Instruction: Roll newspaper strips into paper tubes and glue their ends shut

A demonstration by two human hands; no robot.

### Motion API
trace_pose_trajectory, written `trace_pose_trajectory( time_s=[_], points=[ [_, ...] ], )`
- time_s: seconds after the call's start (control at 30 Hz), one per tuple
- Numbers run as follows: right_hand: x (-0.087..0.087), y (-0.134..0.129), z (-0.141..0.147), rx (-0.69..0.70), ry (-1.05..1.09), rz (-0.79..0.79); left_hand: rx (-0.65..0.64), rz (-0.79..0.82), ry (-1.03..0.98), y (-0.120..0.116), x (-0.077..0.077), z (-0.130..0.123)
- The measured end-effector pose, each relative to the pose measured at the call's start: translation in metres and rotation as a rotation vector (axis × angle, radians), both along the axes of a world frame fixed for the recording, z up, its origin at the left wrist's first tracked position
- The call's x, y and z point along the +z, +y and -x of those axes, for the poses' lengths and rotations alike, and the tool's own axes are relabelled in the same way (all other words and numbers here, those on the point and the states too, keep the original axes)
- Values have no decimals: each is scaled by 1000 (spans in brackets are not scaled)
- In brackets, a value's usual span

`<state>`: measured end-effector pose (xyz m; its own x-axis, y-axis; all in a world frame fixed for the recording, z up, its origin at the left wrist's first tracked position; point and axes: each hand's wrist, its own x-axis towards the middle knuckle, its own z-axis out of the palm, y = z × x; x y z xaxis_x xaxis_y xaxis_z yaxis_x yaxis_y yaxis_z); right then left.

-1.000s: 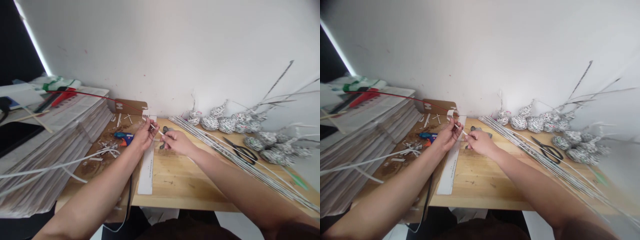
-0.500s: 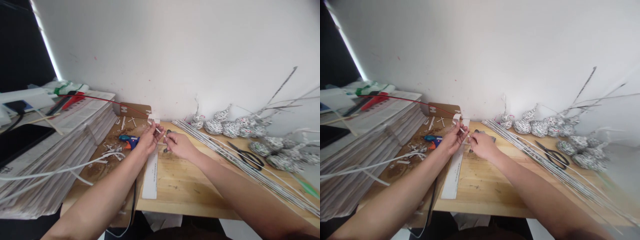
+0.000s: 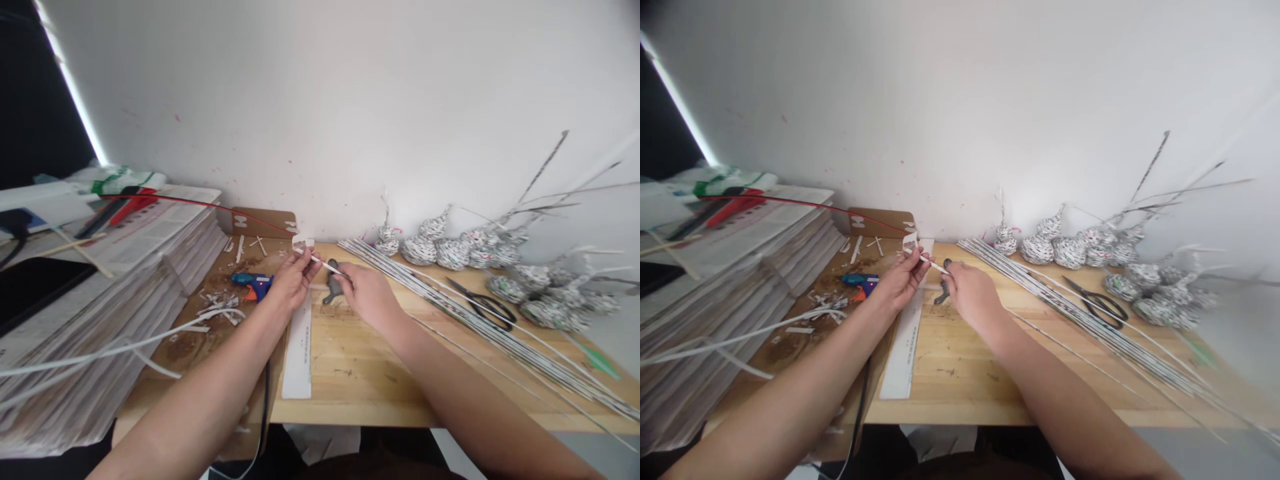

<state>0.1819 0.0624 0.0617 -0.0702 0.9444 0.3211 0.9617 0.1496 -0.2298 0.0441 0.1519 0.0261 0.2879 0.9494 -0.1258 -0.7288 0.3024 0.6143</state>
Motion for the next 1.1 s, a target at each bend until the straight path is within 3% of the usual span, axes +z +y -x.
trace_pose_trajectory(
  time_s=[0.1,0.27,0.43,0.53,0.73,0.8,0.93,1.0,1.1],
  points=[
    [3,2,-2,7,96,68,-33,-10,9,0,1,1],
    [11,10,-12,142,458,436,-85,12,14,-1,4,2],
    [9,10,-7,8,118,93,-40,27,38,0,3,1],
    [4,9,-6,34,135,92,-34,27,45,-1,1,1],
    [-1,11,-17,81,589,499,-95,35,67,-4,3,0],
    [-1,10,-17,65,504,400,-73,40,64,-4,4,0],
    [0,4,-10,32,98,73,-22,29,34,0,4,2],
    [1,3,-7,20,36,67,-17,22,18,1,3,2],
    [3,5,-5,55,206,144,-24,4,1,1,5,3]
  ],
)
